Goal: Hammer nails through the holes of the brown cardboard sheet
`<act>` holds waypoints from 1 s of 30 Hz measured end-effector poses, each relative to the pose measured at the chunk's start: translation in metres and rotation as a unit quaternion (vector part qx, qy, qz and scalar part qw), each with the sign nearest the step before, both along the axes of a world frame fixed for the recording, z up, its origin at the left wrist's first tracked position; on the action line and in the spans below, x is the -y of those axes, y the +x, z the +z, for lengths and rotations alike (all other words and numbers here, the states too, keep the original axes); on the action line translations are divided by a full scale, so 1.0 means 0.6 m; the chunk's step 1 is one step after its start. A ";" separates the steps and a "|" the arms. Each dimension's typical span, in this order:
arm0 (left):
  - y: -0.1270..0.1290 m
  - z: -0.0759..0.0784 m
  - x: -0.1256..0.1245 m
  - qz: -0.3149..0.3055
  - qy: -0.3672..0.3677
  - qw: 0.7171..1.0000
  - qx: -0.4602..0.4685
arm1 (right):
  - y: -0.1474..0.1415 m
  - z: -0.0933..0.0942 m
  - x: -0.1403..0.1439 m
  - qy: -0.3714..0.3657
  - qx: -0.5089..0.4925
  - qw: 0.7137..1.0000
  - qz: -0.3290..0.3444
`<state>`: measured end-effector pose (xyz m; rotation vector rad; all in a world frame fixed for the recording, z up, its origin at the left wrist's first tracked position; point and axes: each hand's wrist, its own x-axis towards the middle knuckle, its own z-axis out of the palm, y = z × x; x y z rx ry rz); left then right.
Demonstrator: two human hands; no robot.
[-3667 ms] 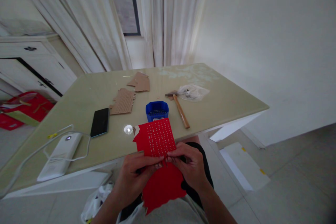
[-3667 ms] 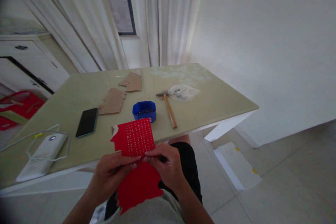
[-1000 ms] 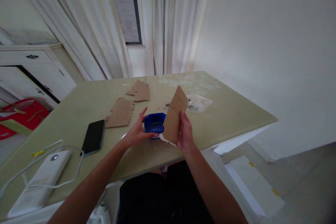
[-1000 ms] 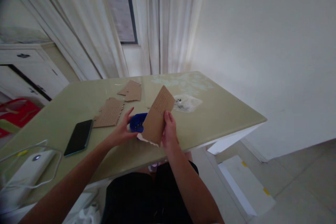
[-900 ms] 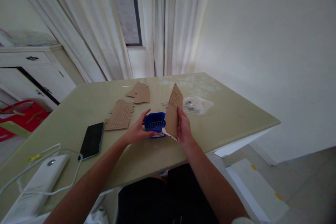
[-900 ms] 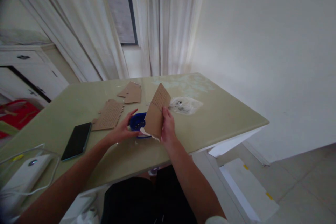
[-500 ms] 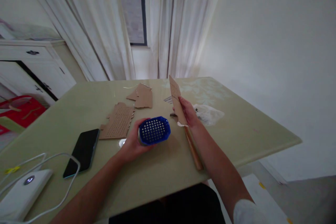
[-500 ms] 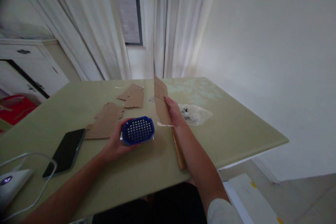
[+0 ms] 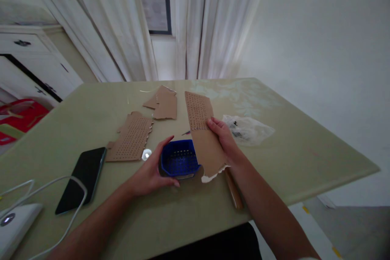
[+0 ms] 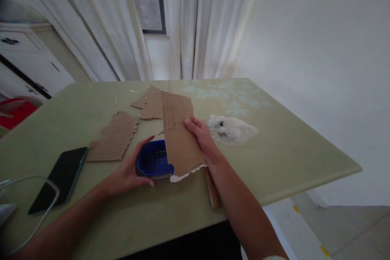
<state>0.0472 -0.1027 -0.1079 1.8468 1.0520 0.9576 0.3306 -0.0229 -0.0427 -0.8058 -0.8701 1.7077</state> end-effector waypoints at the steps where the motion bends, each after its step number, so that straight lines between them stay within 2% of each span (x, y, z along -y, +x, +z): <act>1: 0.000 0.002 0.000 -0.011 0.001 1.000 0.007 | -0.002 0.002 0.003 0.006 0.000 1.000 -0.003; 3: 0.002 0.008 -0.001 -0.010 0.027 0.999 0.026 | -0.005 0.003 0.006 0.018 -0.005 1.000 -0.008; 6: 0.014 0.024 0.003 0.085 0.126 0.988 0.019 | -0.010 0.003 0.009 0.034 -0.017 0.999 -0.004; 8: 0.027 0.037 0.007 0.157 0.204 0.966 -0.010 | -0.013 0.003 0.012 0.042 -0.018 0.999 0.004; 13: 0.059 0.074 0.010 0.248 0.327 0.911 -0.049 | -0.019 0.005 0.024 0.059 -0.014 0.998 0.028; 16: 0.068 0.098 0.000 0.254 0.366 0.893 -0.058 | -0.020 0.006 0.029 0.065 -0.019 0.997 0.042; 19: 0.069 0.113 -0.011 0.236 0.385 0.890 -0.058 | -0.021 0.009 0.031 0.081 -0.001 0.996 0.045; 22: 0.072 0.109 -0.016 0.244 0.383 0.889 -0.052 | -0.021 0.013 0.033 0.096 0.050 0.993 0.049; 26: 0.074 0.088 -0.010 0.251 0.386 0.887 -0.046 | -0.021 0.019 0.038 0.080 0.095 0.990 0.066; 30: 0.068 0.077 -0.002 0.251 0.387 0.886 -0.042 | -0.025 0.018 0.044 0.095 0.141 0.984 0.061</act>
